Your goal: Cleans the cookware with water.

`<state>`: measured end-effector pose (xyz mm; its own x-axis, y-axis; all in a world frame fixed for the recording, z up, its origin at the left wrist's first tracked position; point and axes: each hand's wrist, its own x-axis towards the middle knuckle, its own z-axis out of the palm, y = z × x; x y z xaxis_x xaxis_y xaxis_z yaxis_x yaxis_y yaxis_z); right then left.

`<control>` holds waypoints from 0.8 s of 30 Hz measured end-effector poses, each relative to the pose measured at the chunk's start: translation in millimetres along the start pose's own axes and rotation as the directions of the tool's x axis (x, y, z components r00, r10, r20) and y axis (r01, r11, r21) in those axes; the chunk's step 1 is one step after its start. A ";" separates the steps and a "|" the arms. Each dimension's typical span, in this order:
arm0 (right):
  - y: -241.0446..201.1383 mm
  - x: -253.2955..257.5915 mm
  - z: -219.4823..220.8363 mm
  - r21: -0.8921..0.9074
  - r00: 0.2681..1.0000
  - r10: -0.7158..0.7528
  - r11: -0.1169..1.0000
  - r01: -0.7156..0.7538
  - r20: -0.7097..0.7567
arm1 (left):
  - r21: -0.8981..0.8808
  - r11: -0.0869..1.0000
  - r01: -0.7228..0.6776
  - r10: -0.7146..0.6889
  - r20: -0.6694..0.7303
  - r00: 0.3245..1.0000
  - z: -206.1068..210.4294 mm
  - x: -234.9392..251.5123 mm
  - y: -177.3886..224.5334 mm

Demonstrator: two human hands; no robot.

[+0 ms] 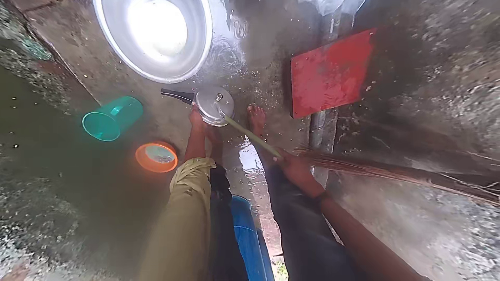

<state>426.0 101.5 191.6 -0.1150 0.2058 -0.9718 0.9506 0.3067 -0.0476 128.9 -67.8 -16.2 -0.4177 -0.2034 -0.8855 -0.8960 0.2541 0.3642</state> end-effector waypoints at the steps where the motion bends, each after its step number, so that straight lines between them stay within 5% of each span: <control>1: 0.7 1.1 -1.8 -0.015 1.000 0.024 1.000 -0.024 -0.008 | -0.016 1.000 -0.022 0.022 0.015 1.000 -1.3 3.7 -0.5; 5: -2.1 5.7 -13.7 -0.006 0.995 0.094 0.996 -0.095 -0.040 | -0.041 0.998 -0.037 0.039 0.049 0.998 -4.1 14.0 1.0; 16: 0.7 -9.9 6.4 -0.050 0.994 0.001 0.999 0.004 0.106 | -0.007 1.000 -0.029 0.030 0.130 0.991 1.7 4.2 12.8; 24: 0.2 -8.1 2.1 -0.018 0.996 -0.072 0.997 0.073 0.058 | 0.209 0.962 -0.178 0.110 0.301 0.947 -11.8 -7.2 3.1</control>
<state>427.8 97.9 198.9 -0.1664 0.1287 -0.9776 0.9342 0.3379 -0.1145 127.4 -76.7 -5.3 -0.4489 0.1198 -0.8855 -0.7556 0.4781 0.4477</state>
